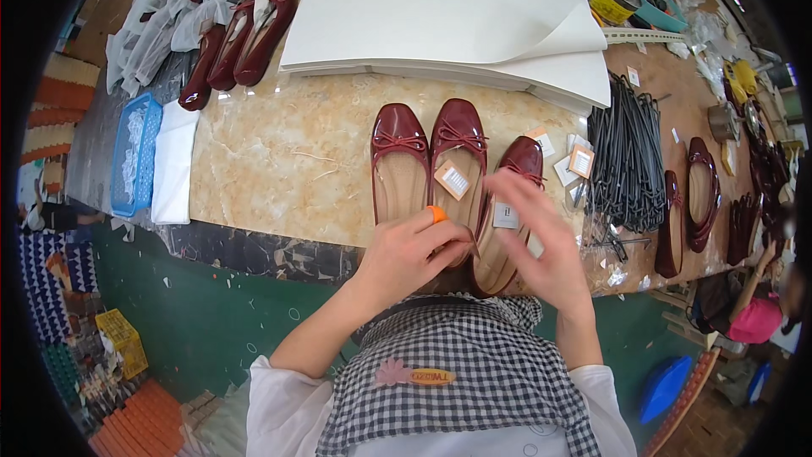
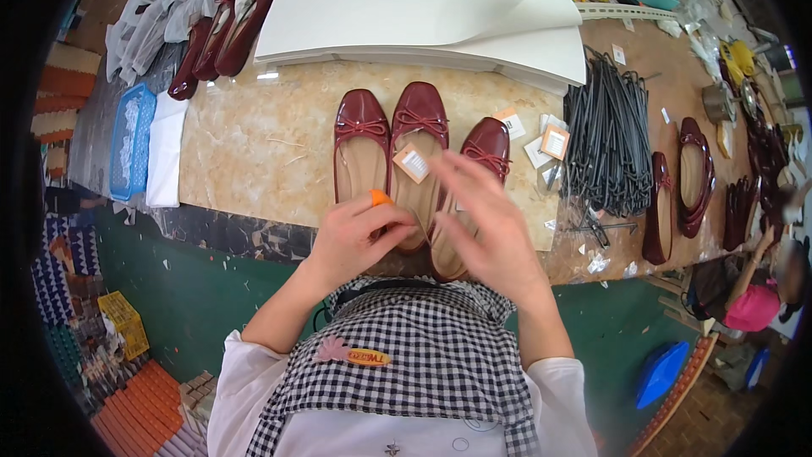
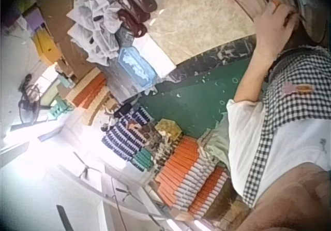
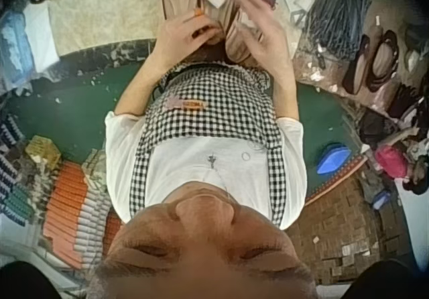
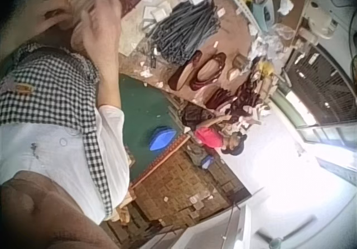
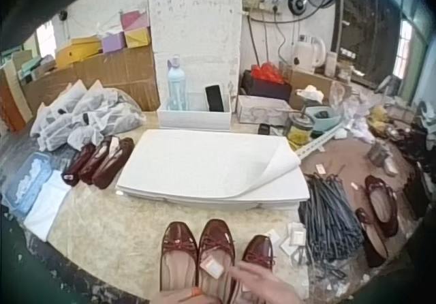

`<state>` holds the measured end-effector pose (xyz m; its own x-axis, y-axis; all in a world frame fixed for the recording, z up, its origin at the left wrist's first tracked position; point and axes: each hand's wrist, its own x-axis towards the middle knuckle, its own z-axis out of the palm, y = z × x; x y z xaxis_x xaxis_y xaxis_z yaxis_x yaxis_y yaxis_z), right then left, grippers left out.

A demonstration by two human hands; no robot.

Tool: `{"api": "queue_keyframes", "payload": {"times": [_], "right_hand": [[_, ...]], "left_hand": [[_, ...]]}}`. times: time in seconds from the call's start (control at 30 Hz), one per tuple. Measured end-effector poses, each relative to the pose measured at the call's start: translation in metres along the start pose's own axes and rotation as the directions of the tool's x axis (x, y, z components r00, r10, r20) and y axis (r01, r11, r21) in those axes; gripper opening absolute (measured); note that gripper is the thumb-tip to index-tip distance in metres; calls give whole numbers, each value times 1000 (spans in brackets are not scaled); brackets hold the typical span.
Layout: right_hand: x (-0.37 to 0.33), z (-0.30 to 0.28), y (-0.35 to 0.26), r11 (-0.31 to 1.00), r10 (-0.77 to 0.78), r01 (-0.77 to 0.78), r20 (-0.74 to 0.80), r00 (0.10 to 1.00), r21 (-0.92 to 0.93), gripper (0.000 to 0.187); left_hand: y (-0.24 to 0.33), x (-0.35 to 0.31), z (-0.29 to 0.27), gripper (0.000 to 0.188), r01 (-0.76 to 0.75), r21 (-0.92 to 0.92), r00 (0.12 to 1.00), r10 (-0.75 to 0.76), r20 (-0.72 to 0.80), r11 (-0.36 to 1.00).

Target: The person places small white paper tags inside maroon patent leather flats and secures them with orange tape. They then stuff white tissue paper into the shoes to maintain their shape and place the finished pairs onto a pile on the table.

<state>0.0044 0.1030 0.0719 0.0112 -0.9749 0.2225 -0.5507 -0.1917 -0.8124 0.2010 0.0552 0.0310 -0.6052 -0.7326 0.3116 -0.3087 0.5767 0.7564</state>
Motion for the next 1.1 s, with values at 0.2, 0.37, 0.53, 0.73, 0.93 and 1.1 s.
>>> {"api": "queue_keyframes", "payload": {"times": [0.2, 0.37, 0.53, 0.73, 0.93, 1.1], "right_hand": [[17, 25, -4, 998, 43, -58, 317, 947, 39, 26], [38, 41, -2, 998, -25, -1, 390, 920, 65, 16], [65, 52, 9, 995, -9, -27, 354, 935, 96, 15], [92, 96, 37, 999, 43, -52, 403, 914, 13, 18], [88, 126, 41, 889, 61, 115, 364, 929, -444, 12], [81, 141, 48, 833, -1, 181, 326, 946, -523, 11]], "left_hand": [[-1, -12, -25, 13, 231, -111, 964, -243, -109, 967], [-16, -24, -32, 12, 224, -156, 956, -248, -154, 962], [-30, -19, -35, 11, 321, -75, 903, -329, -277, 944], [-68, -13, -27, 14, 395, 484, 914, -281, -294, 781], [-83, -26, -24, 13, 504, 479, 862, -379, -337, 719], [-87, -24, -25, 14, 489, 433, 868, -376, -323, 757]]}}
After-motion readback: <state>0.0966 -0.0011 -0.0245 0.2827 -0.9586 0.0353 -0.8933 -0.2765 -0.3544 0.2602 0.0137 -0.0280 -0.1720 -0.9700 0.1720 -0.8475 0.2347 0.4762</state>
